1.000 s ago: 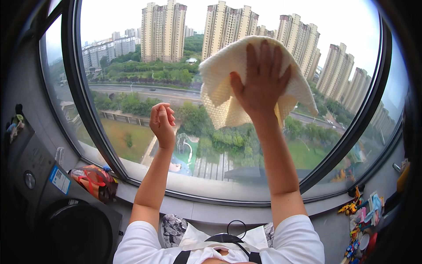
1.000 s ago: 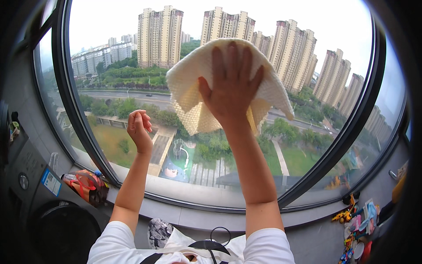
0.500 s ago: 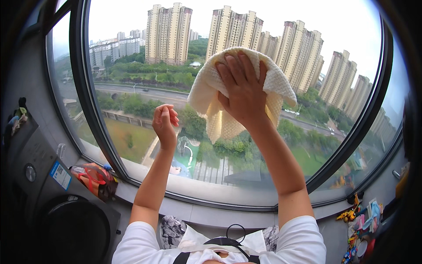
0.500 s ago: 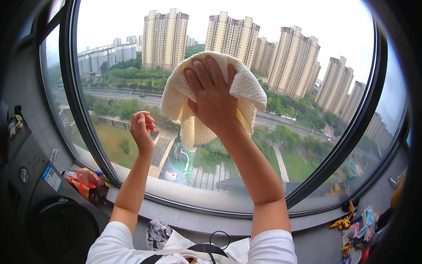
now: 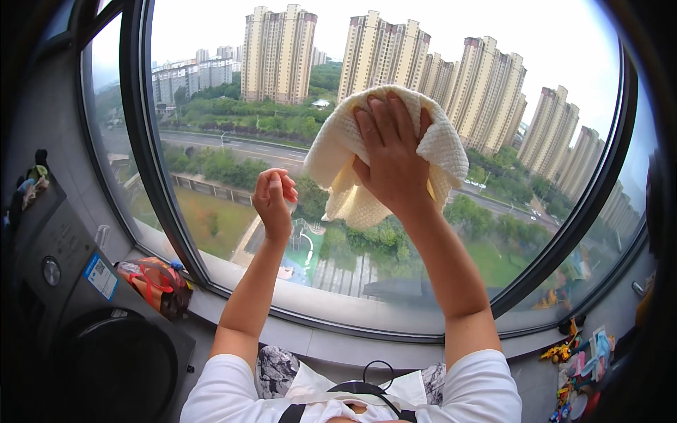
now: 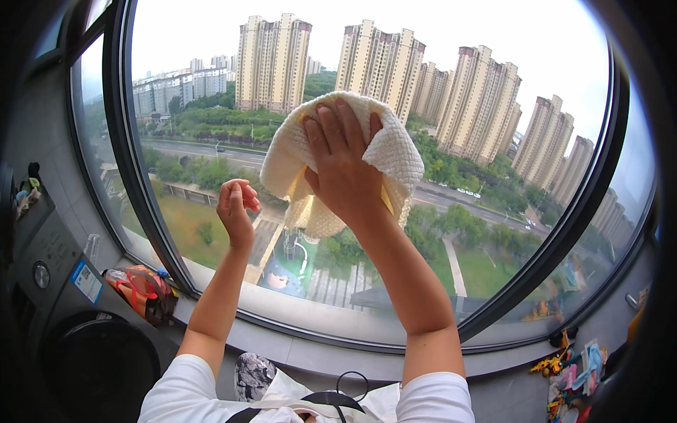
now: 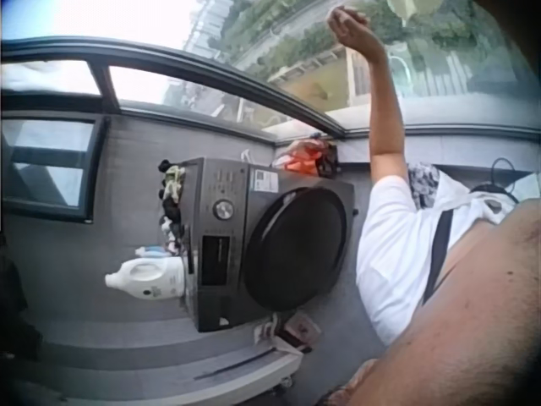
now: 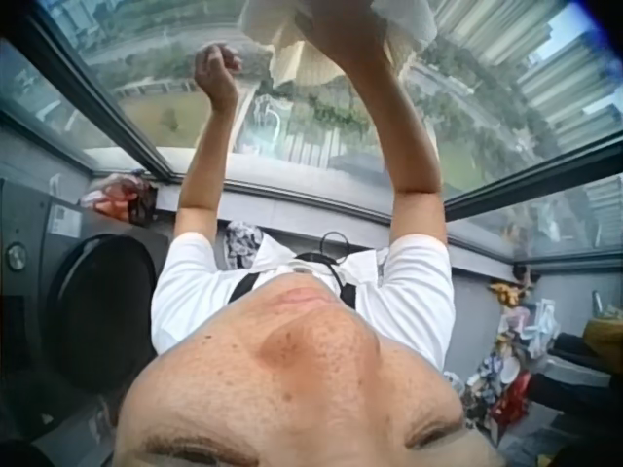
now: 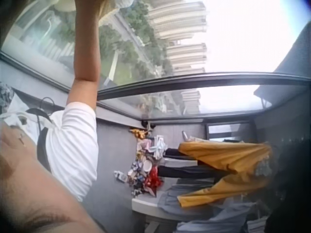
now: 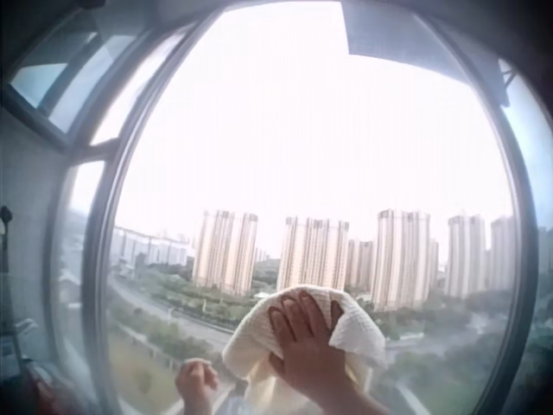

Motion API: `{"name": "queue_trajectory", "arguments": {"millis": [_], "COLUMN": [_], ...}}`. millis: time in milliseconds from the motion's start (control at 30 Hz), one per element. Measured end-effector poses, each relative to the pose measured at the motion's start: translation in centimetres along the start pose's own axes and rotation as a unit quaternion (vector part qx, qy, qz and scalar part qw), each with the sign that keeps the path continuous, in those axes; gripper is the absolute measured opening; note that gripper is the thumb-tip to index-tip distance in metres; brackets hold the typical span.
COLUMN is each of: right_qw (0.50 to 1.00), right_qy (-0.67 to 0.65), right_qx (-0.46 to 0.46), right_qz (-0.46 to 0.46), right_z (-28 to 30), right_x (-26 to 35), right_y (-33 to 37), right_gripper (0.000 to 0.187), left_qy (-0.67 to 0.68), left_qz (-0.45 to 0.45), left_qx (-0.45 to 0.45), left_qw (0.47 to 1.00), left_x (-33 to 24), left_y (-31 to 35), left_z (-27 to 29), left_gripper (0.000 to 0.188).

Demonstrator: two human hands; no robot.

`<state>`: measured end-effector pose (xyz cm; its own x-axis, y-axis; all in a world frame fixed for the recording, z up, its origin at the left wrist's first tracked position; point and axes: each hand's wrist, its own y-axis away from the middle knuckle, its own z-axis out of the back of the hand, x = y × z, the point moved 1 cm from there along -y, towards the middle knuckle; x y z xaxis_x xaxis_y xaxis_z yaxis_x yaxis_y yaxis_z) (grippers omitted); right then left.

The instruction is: The person is wiping the glass surface of a large curved window with a white cloth, cleaning multiple sections by hand.

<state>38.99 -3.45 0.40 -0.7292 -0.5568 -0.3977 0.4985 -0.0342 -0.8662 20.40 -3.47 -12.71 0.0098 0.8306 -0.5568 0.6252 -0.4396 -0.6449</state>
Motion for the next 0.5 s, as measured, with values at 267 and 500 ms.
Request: {"name": "queue_trajectory", "arguments": {"millis": [267, 500], "right_qw": [1.000, 0.984], "right_qy": [0.020, -0.068], "right_qx": [-0.021, 0.134], "right_qz": [-0.007, 0.099], "right_z": [0.3, -0.7], "right_x": [-0.4, 2.2], "right_y": [-1.1, 6.3], "right_gripper": [0.059, 0.062], "left_qy": [0.009, 0.014], "left_qz": [0.003, 0.021], "left_qx": [0.005, -0.009], "left_qw": [1.000, 1.000], "left_x": [0.1, -0.2], "left_y": [-0.1, -0.4], "left_z": [-0.2, 0.5], "left_gripper": [0.019, 0.019]}}
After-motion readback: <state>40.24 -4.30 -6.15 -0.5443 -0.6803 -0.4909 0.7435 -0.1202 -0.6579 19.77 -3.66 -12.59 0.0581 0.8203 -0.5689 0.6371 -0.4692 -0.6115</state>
